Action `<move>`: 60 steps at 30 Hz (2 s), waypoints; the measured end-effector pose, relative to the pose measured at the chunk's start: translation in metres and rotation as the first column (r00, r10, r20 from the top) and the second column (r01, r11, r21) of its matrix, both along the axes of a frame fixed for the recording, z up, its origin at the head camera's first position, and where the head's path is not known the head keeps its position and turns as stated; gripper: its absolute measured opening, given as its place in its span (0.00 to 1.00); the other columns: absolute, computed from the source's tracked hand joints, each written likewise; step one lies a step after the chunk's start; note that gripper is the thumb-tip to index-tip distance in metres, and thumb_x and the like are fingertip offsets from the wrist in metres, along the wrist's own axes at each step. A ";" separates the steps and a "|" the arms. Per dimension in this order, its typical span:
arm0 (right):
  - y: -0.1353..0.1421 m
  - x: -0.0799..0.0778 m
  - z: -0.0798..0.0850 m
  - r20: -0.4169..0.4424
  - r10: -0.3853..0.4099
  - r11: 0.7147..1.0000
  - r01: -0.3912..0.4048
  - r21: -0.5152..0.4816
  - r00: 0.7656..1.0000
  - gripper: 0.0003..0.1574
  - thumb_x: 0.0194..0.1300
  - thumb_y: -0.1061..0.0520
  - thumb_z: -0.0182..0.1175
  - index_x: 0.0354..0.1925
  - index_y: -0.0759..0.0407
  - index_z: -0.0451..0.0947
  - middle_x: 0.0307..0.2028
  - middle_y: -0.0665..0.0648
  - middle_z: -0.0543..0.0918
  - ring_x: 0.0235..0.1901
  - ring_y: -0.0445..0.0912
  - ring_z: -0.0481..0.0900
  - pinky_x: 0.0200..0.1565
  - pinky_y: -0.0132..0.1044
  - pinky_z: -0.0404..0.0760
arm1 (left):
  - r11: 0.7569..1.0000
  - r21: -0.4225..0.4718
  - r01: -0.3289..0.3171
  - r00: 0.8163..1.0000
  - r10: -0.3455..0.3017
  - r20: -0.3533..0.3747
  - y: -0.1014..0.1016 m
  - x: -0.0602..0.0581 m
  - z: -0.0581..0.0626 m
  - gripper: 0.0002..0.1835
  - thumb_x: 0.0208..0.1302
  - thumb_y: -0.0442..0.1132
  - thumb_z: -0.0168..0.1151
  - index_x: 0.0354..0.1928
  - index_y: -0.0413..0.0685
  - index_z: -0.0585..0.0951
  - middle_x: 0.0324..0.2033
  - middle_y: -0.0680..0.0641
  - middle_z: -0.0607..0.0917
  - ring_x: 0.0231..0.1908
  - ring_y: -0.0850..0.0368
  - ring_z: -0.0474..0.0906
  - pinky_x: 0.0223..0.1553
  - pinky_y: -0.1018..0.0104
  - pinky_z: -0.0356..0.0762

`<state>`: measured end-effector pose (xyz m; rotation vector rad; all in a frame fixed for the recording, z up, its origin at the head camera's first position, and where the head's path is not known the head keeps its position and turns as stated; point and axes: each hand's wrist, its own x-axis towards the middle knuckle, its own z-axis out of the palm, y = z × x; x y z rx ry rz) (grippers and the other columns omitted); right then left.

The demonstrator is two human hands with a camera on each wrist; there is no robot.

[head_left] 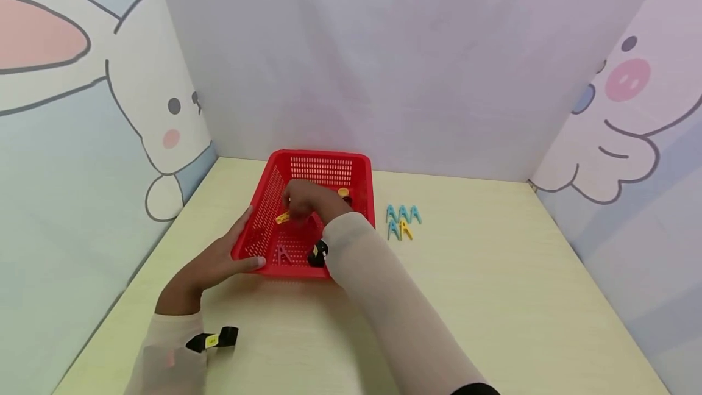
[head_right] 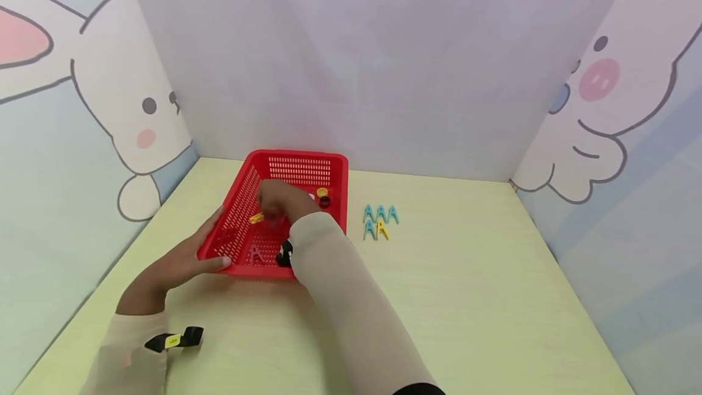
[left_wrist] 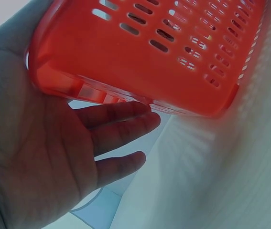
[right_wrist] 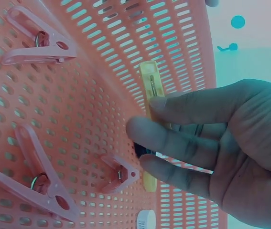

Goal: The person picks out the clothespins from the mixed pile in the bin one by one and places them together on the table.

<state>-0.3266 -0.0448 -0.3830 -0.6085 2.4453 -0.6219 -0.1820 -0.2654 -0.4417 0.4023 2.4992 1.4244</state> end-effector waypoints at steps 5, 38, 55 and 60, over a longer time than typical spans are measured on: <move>-0.001 0.001 0.003 0.043 -0.019 1.000 0.019 0.009 0.999 0.24 0.66 0.62 0.77 0.60 0.50 0.89 0.48 0.52 0.89 0.50 0.54 0.91 0.55 0.50 0.93 | 1.000 0.006 -0.006 1.000 0.005 0.010 0.001 0.001 0.002 0.72 0.60 0.52 0.80 0.90 0.61 0.34 0.74 0.34 0.71 0.69 0.34 0.72 0.48 0.53 0.93; 0.005 0.002 0.022 -0.142 -0.295 0.896 0.221 -0.386 0.945 0.16 0.82 0.49 0.63 0.51 0.58 0.91 0.34 0.65 0.90 0.29 0.50 0.90 0.40 0.42 0.93 | 1.000 -0.014 -0.025 0.999 0.025 0.025 -0.002 -0.002 -0.001 0.73 0.58 0.56 0.82 0.90 0.60 0.36 0.76 0.34 0.67 0.74 0.30 0.66 0.49 0.51 0.93; 0.039 0.001 0.057 0.254 -0.620 0.538 0.638 -0.551 0.742 0.17 0.81 0.46 0.64 0.51 0.56 0.89 0.28 0.54 0.86 0.24 0.43 0.83 0.33 0.31 0.84 | 1.000 0.001 -0.015 0.999 0.015 0.029 0.004 -0.008 0.001 0.71 0.60 0.53 0.79 0.90 0.63 0.35 0.75 0.34 0.68 0.72 0.33 0.68 0.50 0.51 0.93; 0.058 0.006 0.060 0.176 -0.606 0.568 0.577 -0.587 0.776 0.18 0.80 0.46 0.65 0.54 0.57 0.91 0.30 0.56 0.87 0.24 0.43 0.83 0.32 0.31 0.84 | 1.000 0.009 -0.010 1.000 0.010 0.021 0.004 -0.010 -0.001 0.71 0.61 0.53 0.79 0.90 0.64 0.35 0.76 0.34 0.67 0.72 0.32 0.68 0.50 0.51 0.93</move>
